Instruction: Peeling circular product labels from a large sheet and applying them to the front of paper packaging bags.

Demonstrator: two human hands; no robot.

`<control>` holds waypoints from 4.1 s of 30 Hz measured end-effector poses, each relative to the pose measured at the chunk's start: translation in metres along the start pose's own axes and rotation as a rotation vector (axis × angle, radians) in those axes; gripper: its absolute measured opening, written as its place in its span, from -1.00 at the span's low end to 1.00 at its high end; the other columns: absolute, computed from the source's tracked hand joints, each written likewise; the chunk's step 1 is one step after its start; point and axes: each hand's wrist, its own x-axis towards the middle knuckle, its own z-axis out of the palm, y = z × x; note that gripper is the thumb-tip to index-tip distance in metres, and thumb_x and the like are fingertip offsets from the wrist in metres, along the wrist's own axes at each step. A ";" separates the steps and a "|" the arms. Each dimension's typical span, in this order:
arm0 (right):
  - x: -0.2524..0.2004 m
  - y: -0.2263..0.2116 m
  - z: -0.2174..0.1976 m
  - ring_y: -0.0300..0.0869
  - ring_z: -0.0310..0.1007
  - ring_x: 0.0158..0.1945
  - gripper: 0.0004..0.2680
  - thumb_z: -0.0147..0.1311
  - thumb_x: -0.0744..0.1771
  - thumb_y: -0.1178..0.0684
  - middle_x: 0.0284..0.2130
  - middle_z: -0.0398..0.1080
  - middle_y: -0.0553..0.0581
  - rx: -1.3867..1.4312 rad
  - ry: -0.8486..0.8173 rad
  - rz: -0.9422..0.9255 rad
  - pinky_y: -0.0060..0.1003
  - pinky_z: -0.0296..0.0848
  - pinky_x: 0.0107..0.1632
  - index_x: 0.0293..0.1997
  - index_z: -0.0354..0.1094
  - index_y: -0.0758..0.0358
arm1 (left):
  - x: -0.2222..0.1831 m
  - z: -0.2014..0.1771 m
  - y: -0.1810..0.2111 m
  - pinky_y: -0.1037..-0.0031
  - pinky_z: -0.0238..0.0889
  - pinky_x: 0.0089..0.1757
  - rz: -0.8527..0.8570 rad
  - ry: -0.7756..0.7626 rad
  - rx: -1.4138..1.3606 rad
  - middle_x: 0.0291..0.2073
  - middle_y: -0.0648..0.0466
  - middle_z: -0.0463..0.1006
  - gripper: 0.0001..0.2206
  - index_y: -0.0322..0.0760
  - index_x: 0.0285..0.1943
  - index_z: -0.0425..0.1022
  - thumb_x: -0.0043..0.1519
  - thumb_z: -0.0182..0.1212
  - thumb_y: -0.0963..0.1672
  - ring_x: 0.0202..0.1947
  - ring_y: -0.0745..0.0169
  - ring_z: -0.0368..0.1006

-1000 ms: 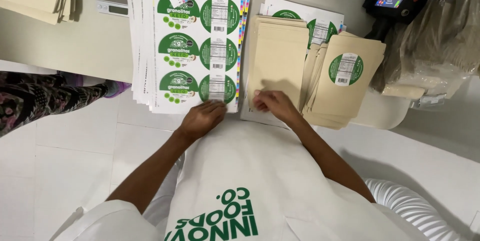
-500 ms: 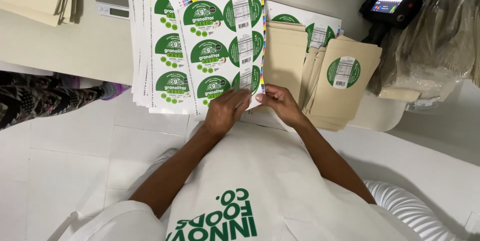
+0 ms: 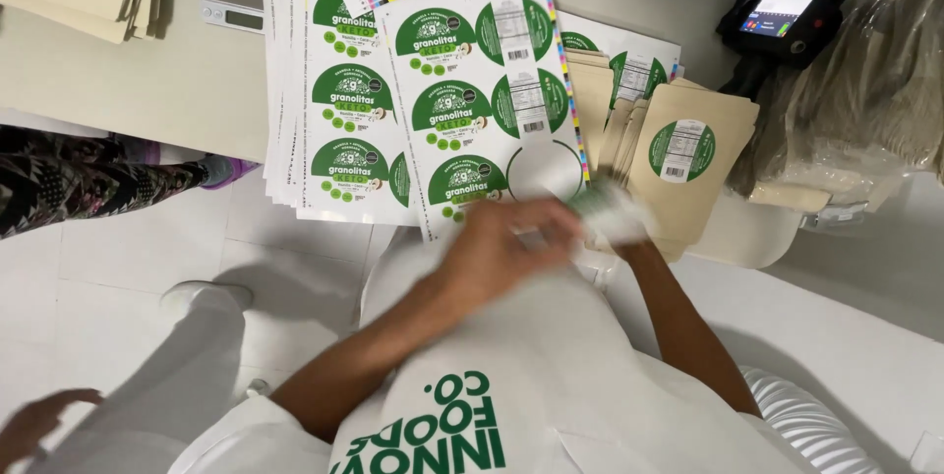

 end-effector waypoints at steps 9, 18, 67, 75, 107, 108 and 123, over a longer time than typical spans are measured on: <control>-0.019 -0.025 0.199 -0.32 0.54 -0.20 -0.82 0.17 0.36 0.13 -0.25 0.52 -0.01 -0.700 -0.227 -0.248 -0.42 0.53 -0.03 0.06 0.48 0.21 | 0.047 -0.019 -0.030 -0.13 0.25 0.19 -0.201 -0.180 0.499 0.04 -0.30 0.61 -0.46 -0.40 0.17 0.57 0.11 0.39 0.04 0.15 -0.47 0.44; -0.079 -0.034 0.245 -0.13 0.56 -0.10 -0.80 0.20 0.36 0.13 -0.19 0.54 0.18 -0.760 -0.423 -0.352 -0.18 0.54 0.05 0.09 0.46 0.28 | 0.064 -0.042 -0.116 0.17 0.39 0.16 0.316 0.348 0.743 -0.05 0.12 0.69 -0.81 -0.01 0.08 0.66 0.32 0.32 -0.07 0.02 0.19 0.61; -0.090 -0.099 0.347 -0.18 0.52 -0.23 -0.87 0.16 0.38 0.17 -0.28 0.57 0.21 -0.995 -0.610 -0.406 -0.27 0.43 -0.03 -0.02 0.53 0.36 | 0.111 -0.097 -0.039 0.20 0.01 0.33 0.547 0.353 0.601 -0.07 0.16 0.72 -0.88 -0.04 -0.02 0.70 0.30 0.38 -0.14 0.10 0.16 0.59; -0.052 -0.112 0.344 -0.24 0.57 -0.04 -0.83 0.24 0.31 -0.02 -0.09 0.59 0.05 -0.956 -0.358 -0.231 -0.32 0.49 0.16 -0.09 0.51 0.19 | 0.113 -0.176 -0.002 0.47 0.56 -0.30 0.432 0.972 -0.062 -0.35 0.10 0.62 -0.86 -0.31 -0.14 0.64 0.22 0.33 -0.14 -0.30 0.28 0.53; -0.036 -0.052 0.207 -0.17 0.33 -0.38 -0.82 0.02 0.42 0.03 -0.53 0.35 0.06 -1.354 0.076 -0.668 -0.23 0.39 -0.25 -0.31 0.51 0.16 | 0.126 -0.050 -0.158 0.34 0.48 -0.39 -0.245 0.156 0.746 -0.41 0.12 0.66 -0.82 -0.08 -0.24 0.59 0.27 0.33 0.02 -0.45 0.15 0.62; -0.027 -0.048 0.203 -0.04 0.36 -0.37 -0.83 0.05 0.40 0.11 -0.54 0.32 0.14 -1.524 0.066 -0.940 -0.17 0.41 -0.27 -0.38 0.45 0.27 | 0.131 -0.048 -0.163 0.31 0.48 -0.38 -0.221 0.156 0.829 -0.44 0.10 0.65 -0.80 -0.10 -0.29 0.57 0.28 0.30 0.01 -0.43 0.11 0.63; 0.032 -0.029 0.189 0.07 0.52 -0.09 -0.68 0.04 0.38 -0.20 -0.25 0.47 0.23 -1.993 0.478 -1.120 0.08 0.42 0.05 -0.03 0.49 0.29 | 0.176 -0.052 -0.183 0.04 0.55 -0.16 -0.243 0.022 1.302 -0.19 -0.06 0.55 -0.76 -0.19 -0.03 0.46 0.43 -0.07 -0.03 -0.15 -0.21 0.63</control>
